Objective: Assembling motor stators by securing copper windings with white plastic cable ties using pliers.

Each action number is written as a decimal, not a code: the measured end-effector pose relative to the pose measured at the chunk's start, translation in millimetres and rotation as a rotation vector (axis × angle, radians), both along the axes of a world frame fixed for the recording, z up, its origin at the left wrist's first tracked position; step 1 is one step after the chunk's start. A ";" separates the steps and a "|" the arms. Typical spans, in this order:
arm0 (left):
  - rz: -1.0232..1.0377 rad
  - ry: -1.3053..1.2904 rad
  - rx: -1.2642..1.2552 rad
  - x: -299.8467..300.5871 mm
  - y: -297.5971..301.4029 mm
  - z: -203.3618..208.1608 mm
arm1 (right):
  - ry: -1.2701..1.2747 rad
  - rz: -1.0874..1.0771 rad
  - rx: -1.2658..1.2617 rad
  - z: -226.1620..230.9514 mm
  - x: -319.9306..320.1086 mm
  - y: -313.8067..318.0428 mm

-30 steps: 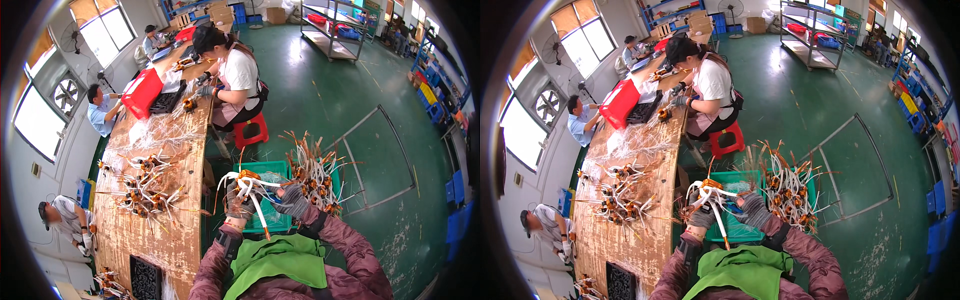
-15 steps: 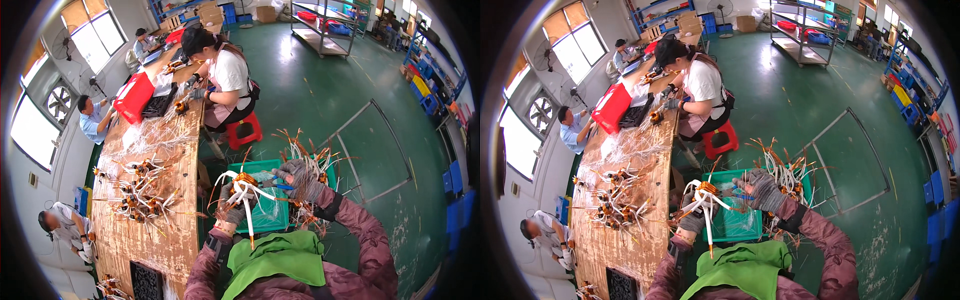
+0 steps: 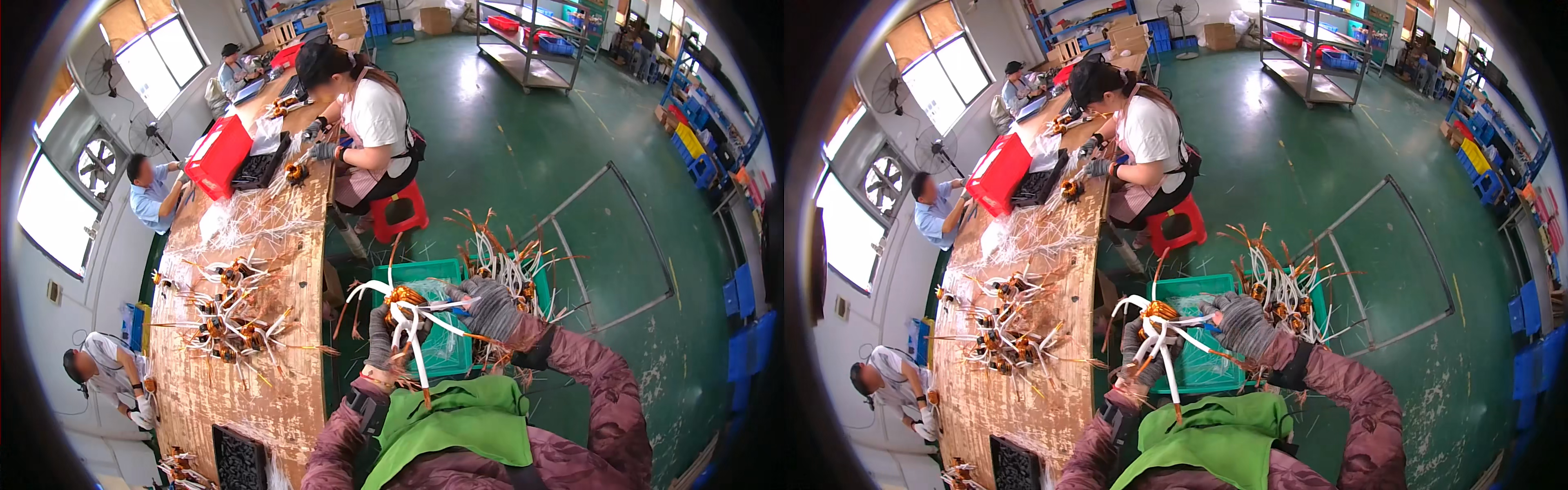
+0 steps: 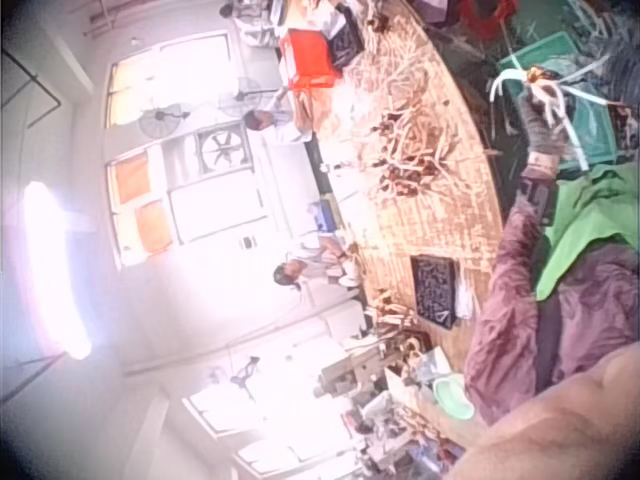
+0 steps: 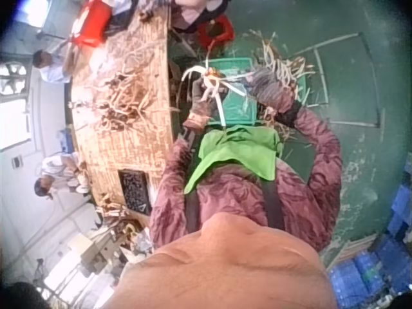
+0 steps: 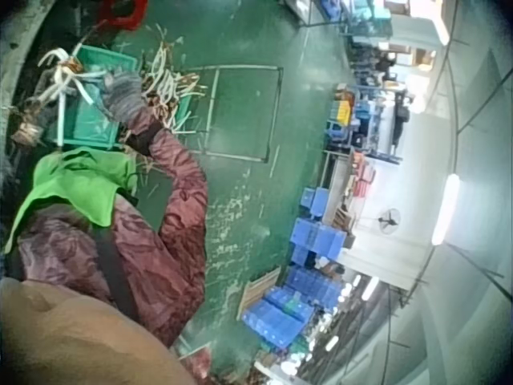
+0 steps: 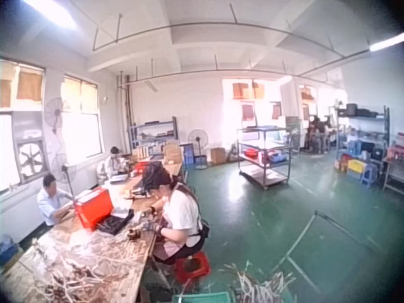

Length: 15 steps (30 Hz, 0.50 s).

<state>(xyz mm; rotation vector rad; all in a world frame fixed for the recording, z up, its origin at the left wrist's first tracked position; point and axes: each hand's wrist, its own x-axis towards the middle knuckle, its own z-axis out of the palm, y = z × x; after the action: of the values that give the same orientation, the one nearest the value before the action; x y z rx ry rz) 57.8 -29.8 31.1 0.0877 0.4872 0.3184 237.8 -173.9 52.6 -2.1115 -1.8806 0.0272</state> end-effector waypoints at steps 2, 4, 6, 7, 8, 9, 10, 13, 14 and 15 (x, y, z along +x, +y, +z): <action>-0.045 0.025 0.053 -1.4 1.7 -3.9 | -0.085 -0.016 0.163 -6.1 -3.7 1.9; -0.005 0.072 0.068 -1.7 3.1 -3.1 | -0.042 -0.045 0.059 -15.1 -8.0 1.9; 0.010 0.043 0.045 2.3 2.9 -3.5 | 0.276 -0.139 -0.052 -37.1 -7.9 6.6; 0.047 0.022 0.031 -5.6 7.2 -2.8 | 0.112 -0.066 0.103 -18.5 -18.3 15.5; 0.007 -0.125 -0.003 -10.9 16.0 -18.6 | 0.209 -0.049 0.234 -31.6 -20.7 16.3; 0.059 -0.021 0.096 -15.0 21.3 -33.3 | 0.434 -0.053 0.147 -38.2 -20.0 16.5; 0.068 -0.011 0.010 -9.0 19.1 -23.4 | 0.651 -0.068 0.042 -46.6 -15.4 14.6; 0.172 0.074 0.187 -7.8 23.8 0.0 | 0.533 -0.162 0.119 -53.8 -18.9 8.9; 0.198 0.107 0.246 -12.1 28.9 5.6 | 0.618 -0.210 0.189 -66.2 -13.9 7.1; 0.262 0.148 0.345 -24.4 41.6 3.7 | 0.578 -0.263 0.168 -67.6 -14.3 8.1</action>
<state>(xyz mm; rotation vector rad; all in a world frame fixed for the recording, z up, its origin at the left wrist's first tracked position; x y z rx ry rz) 33.4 11.8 34.8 0.3867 0.5877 0.6554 223.5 -165.8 -15.0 -1.9445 -1.2236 0.3642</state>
